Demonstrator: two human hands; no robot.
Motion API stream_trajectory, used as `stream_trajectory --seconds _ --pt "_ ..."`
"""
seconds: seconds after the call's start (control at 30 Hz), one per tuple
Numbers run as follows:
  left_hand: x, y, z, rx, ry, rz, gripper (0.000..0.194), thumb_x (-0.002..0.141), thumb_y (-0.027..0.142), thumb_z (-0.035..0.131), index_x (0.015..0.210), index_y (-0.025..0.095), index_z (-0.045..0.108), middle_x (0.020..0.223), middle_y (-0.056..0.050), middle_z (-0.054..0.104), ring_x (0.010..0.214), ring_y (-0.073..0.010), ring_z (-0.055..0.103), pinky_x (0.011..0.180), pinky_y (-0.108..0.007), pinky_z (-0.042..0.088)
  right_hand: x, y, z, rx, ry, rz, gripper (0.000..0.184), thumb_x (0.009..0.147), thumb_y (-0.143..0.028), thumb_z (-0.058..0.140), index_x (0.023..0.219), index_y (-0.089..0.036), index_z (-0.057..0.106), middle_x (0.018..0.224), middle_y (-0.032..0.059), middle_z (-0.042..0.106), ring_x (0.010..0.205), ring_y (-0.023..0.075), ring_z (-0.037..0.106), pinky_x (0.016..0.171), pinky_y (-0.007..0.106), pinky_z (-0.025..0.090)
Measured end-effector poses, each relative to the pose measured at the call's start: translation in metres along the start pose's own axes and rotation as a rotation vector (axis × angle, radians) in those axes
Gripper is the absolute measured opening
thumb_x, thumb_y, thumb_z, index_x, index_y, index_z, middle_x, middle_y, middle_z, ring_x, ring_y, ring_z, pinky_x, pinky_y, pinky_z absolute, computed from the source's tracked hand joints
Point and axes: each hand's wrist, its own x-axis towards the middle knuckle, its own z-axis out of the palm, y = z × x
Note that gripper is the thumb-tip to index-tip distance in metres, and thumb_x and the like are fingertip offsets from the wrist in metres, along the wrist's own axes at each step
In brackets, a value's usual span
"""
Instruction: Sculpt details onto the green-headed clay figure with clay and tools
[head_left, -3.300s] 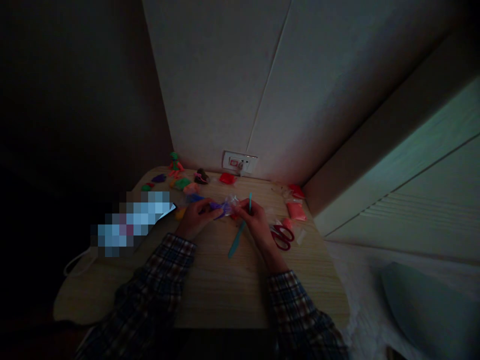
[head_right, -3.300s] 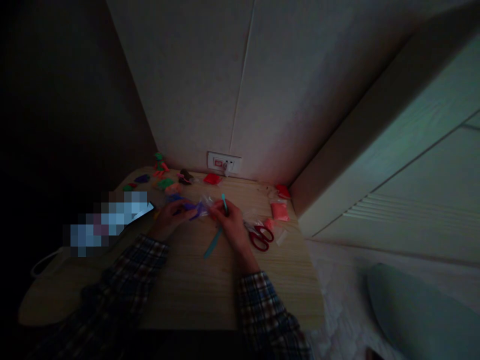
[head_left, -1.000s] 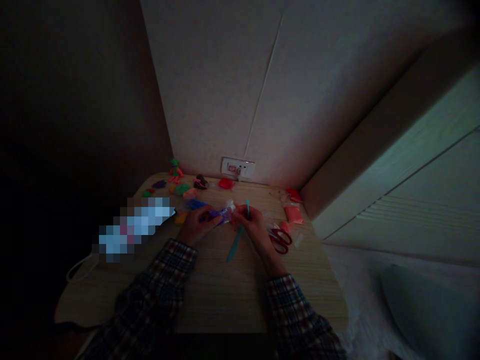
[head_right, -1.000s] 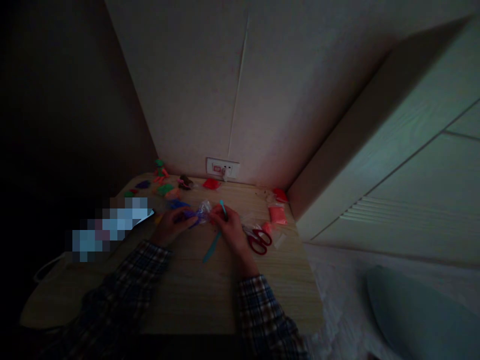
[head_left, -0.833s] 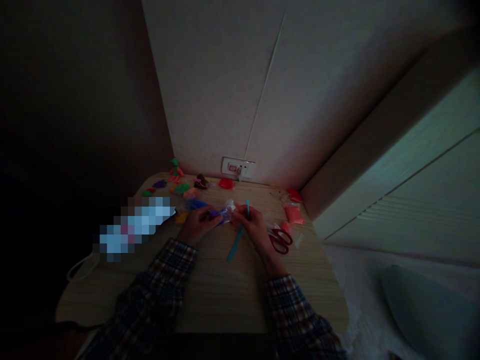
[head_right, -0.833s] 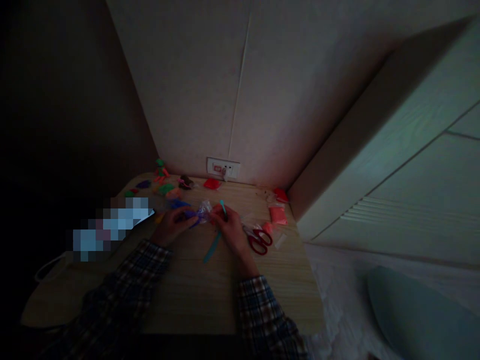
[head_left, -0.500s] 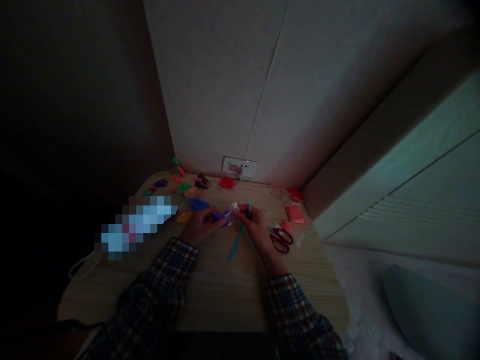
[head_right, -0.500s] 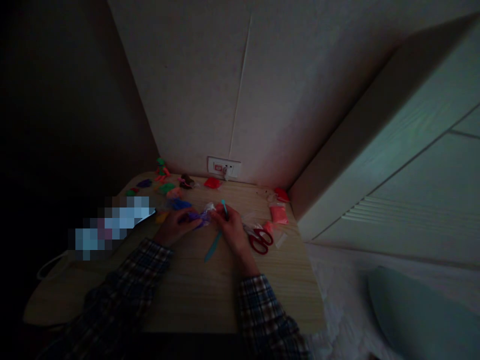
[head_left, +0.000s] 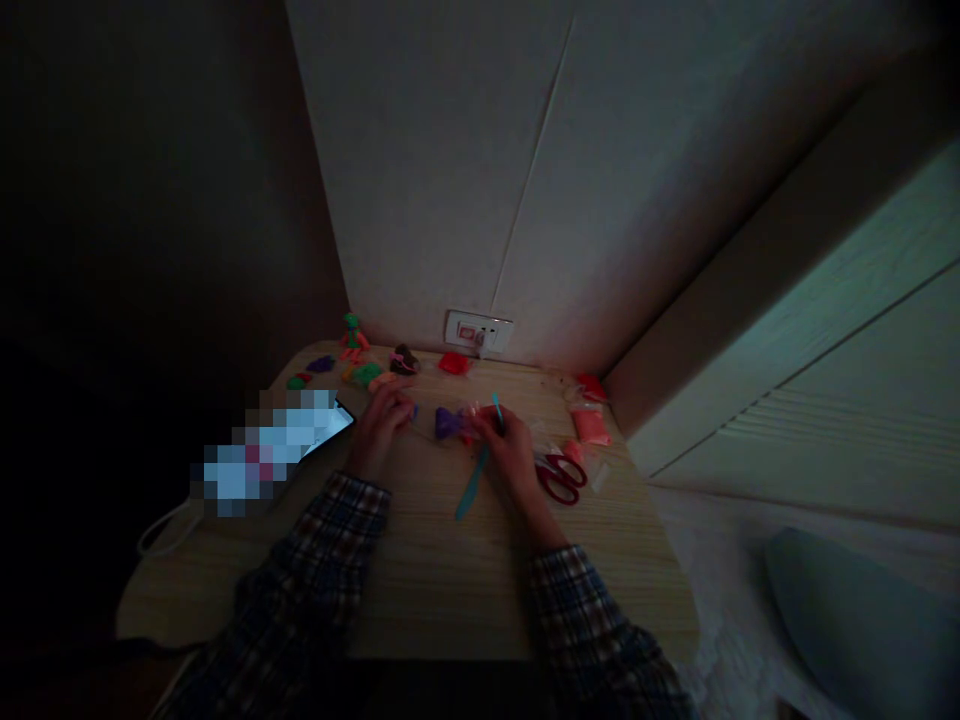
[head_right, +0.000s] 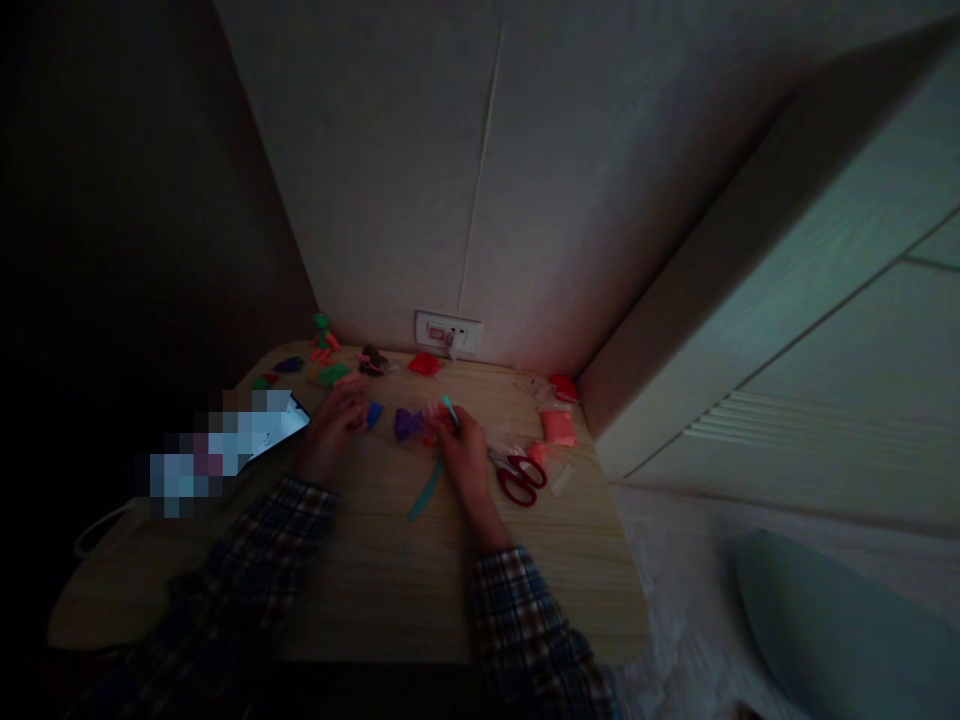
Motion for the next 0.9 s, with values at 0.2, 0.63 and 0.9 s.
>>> stream_trajectory --seconds 0.2,0.63,0.9 --pt "-0.001 0.003 -0.001 -0.344 0.010 -0.068 0.031 0.070 0.028 0.070 0.099 0.020 0.064 0.093 -0.006 0.070 0.078 -0.0136 0.059 0.066 -0.025 0.045 -0.004 -0.002 0.006 -0.020 0.022 -0.003 0.016 0.079 -0.038 0.063 0.086 -0.024 0.062 0.072 -0.0002 0.067 0.063 0.0158 0.057 0.060 0.027 0.041" --pt "-0.002 0.005 -0.006 -0.364 0.017 -0.128 0.022 0.060 0.031 0.082 0.075 0.017 0.074 0.080 -0.005 0.074 0.061 -0.0097 0.055 0.058 -0.024 0.046 -0.008 -0.017 -0.007 -0.171 0.123 -0.285 0.033 0.098 -0.033 0.032 0.102 -0.022 0.063 0.102 0.0072 0.056 0.099 0.0195 0.055 0.092 0.035 0.041" --pt "-0.003 0.008 -0.004 -0.412 0.035 -0.219 0.029 0.049 0.026 0.089 0.073 0.016 0.076 0.079 -0.005 0.077 0.074 -0.0155 0.067 0.063 -0.023 0.051 -0.007 -0.022 -0.012 -0.242 0.108 -0.334 0.029 0.095 -0.026 0.041 0.096 -0.021 0.070 0.089 0.0058 0.064 0.084 0.0191 0.060 0.077 0.031 0.047"
